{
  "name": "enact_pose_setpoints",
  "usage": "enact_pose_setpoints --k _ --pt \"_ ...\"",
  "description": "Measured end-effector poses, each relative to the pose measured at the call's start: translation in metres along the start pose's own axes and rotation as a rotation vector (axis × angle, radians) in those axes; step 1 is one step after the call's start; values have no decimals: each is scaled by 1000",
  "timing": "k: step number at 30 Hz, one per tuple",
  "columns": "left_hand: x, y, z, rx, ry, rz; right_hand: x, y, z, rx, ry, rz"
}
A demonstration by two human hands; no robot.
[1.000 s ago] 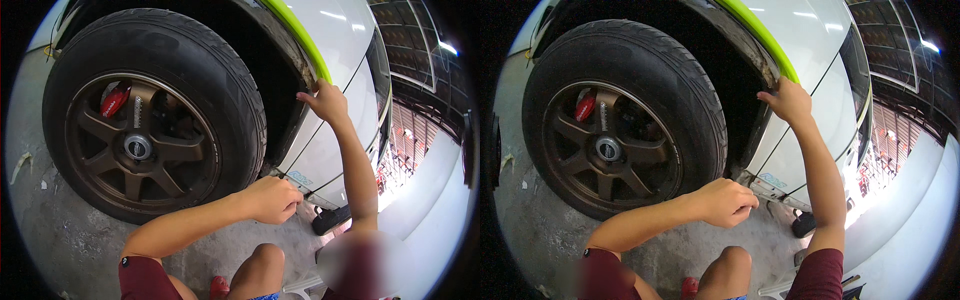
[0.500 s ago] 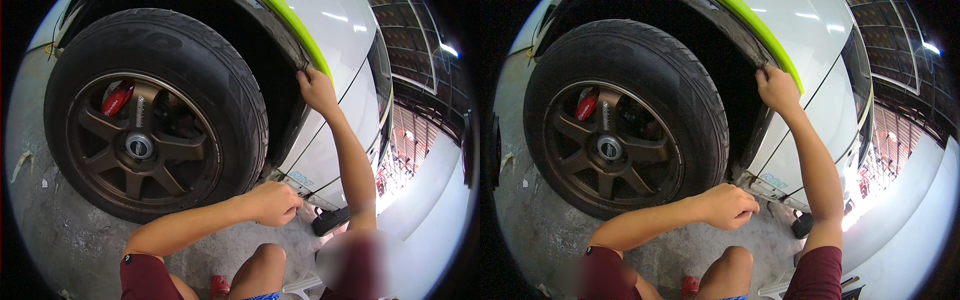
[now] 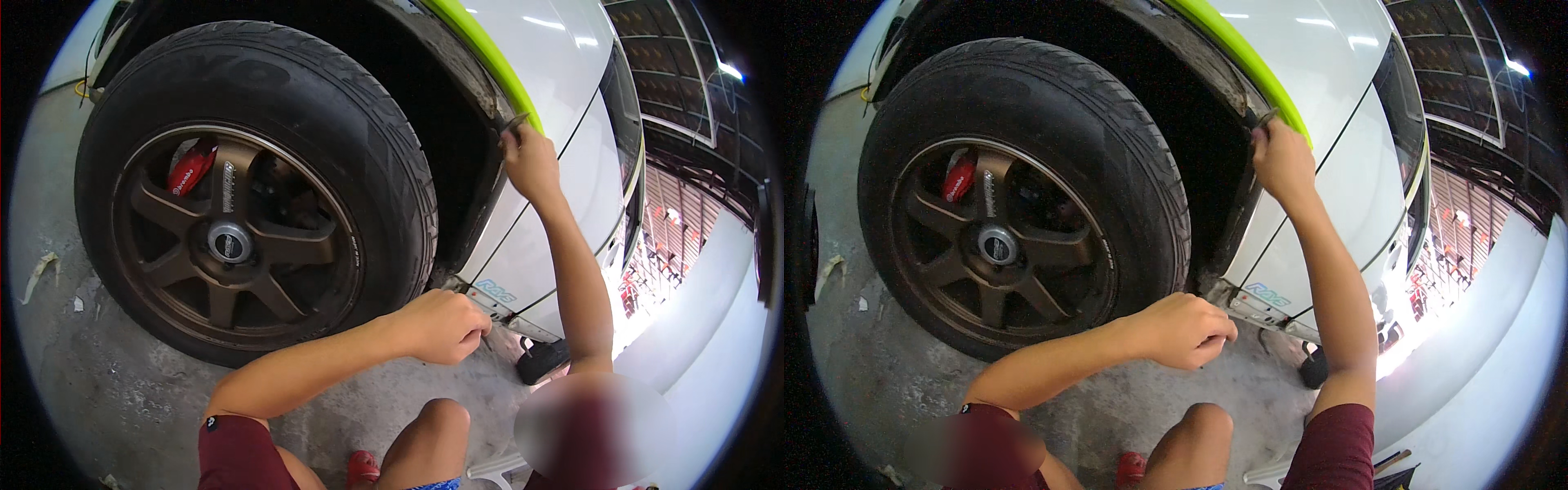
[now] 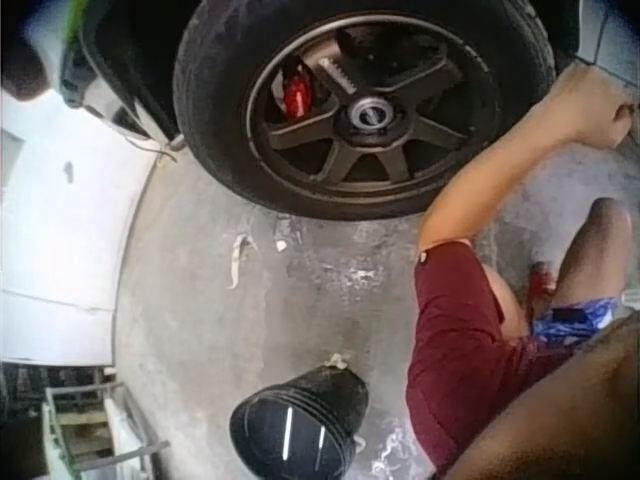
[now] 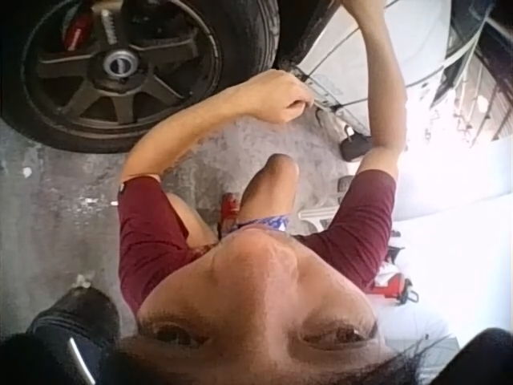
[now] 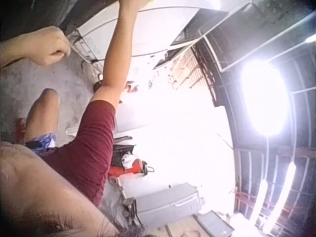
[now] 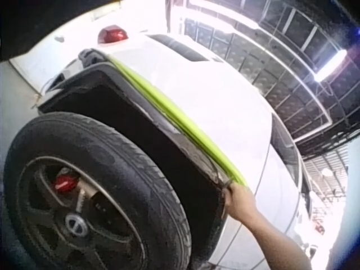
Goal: Repairing or adjusting the fender liner and trim on a vehicle wheel well.
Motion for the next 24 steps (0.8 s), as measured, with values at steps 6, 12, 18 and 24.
enact_pose_setpoints --k 6,12,18,24 --pt "-2 -9 -1 -29 16 -32 21 -24 0 -154 34 2" --pt "3 -5 1 -29 2 19 34 -26 9 -134 31 -167" --pt "3 -6 -3 5 -17 0 36 -22 8 52 8 -181" --pt "0 -8 -2 1 -15 4 29 -29 12 189 34 -167"
Point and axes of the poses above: each hand's wrist, its own x-axis towards the middle knuckle, its own z-axis out of the palm, y = z × x, the point moved 4 cm from there along x, towards the middle knuckle, and after that the axes turned 15 degrees about x, right-handed, at the moved point
